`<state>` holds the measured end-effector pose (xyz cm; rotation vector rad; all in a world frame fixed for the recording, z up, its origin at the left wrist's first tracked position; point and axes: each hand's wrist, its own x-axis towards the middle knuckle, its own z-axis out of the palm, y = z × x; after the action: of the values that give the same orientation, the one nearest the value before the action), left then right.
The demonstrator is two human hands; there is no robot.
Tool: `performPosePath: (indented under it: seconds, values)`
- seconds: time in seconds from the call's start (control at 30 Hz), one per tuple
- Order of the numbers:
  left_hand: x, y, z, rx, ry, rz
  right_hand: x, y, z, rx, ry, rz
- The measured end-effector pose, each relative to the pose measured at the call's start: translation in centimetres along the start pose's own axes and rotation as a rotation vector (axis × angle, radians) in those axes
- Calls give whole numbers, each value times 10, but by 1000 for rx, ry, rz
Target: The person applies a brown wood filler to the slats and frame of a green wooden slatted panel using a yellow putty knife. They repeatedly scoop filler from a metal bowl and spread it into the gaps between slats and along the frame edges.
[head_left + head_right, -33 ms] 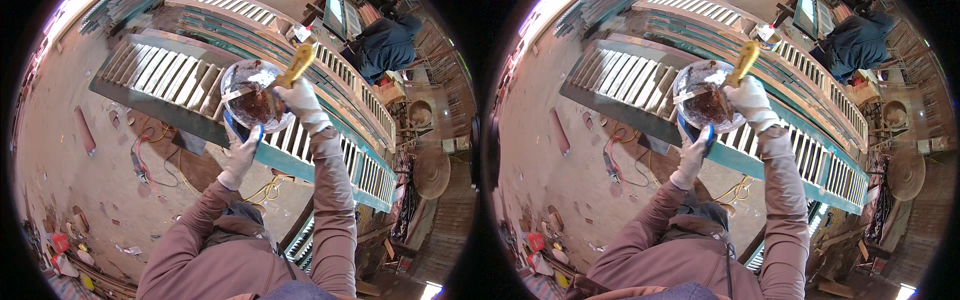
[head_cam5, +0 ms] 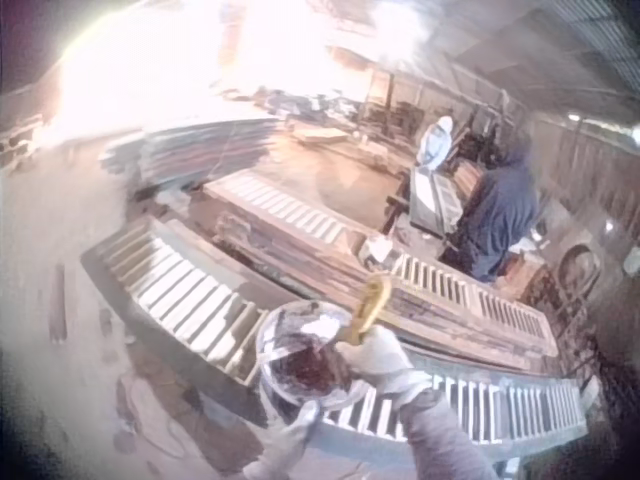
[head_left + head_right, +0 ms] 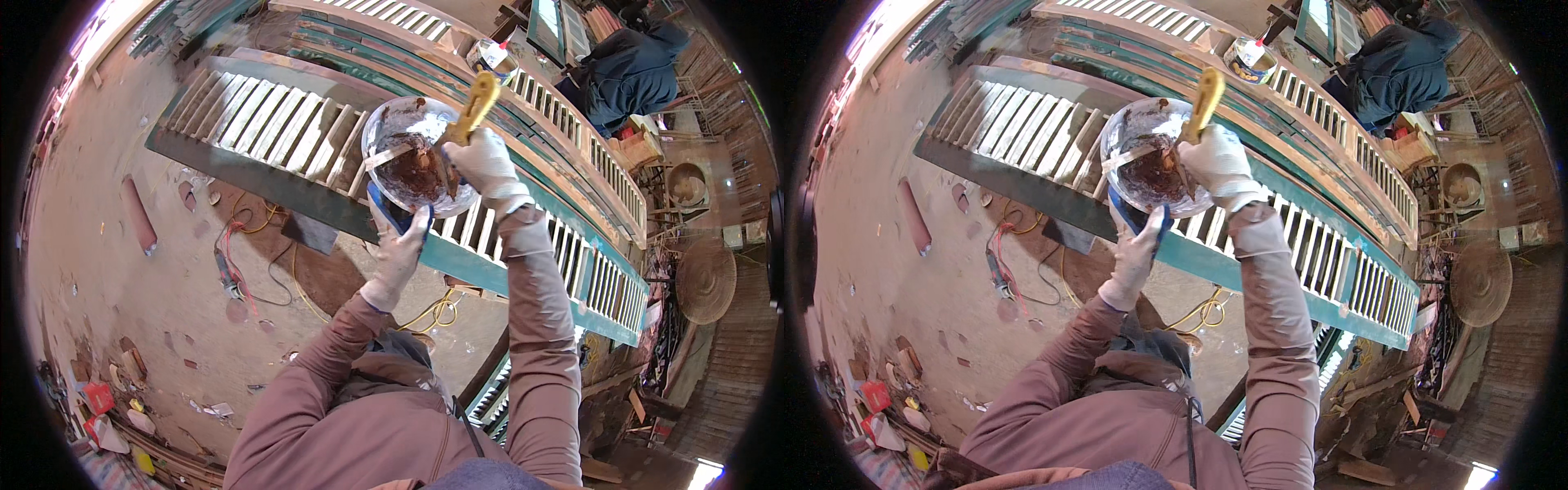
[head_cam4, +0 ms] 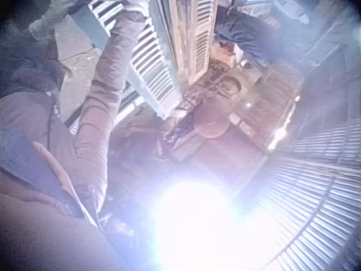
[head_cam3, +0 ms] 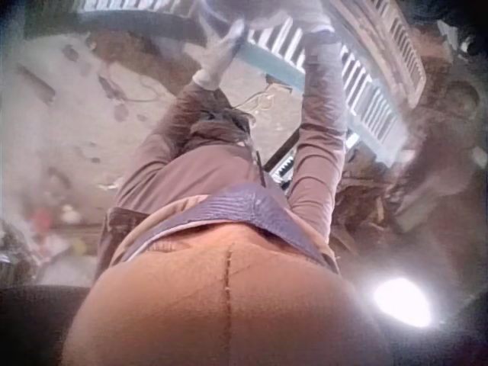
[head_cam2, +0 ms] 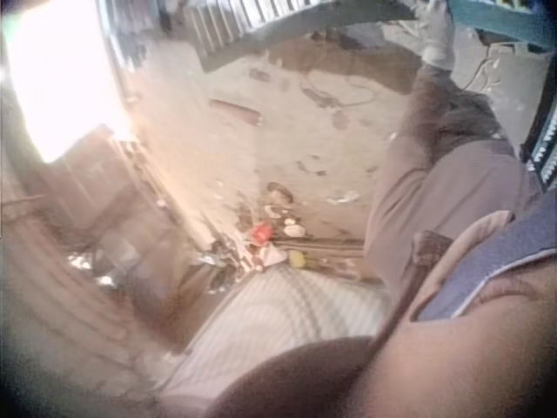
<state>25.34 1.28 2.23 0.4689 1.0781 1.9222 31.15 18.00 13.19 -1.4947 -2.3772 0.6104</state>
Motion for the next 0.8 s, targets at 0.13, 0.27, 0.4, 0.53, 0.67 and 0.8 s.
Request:
performPosePath:
  seconds: [0.13, 0.27, 0.4, 0.53, 0.67, 0.8]
  values:
    - [-5, -11, 11, 31, 67, 35, 4, 0, 33, -159, 60, 21]
    - [-2, -8, 21, -23, 35, 113, 12, 17, 60, -143, 293, -73]
    - [1, -33, 12, 55, 5, 283, 9, 12, 53, -137, 162, -5]
    - [5, -33, 9, 105, 54, 161, 8, 10, 35, -108, 7, 22]
    - [3, -29, 14, 127, 64, 135, 31, 50, 35, 169, -71, -2]
    - [6, -20, 7, 67, 29, 80, 31, 66, 14, 678, -84, 41]
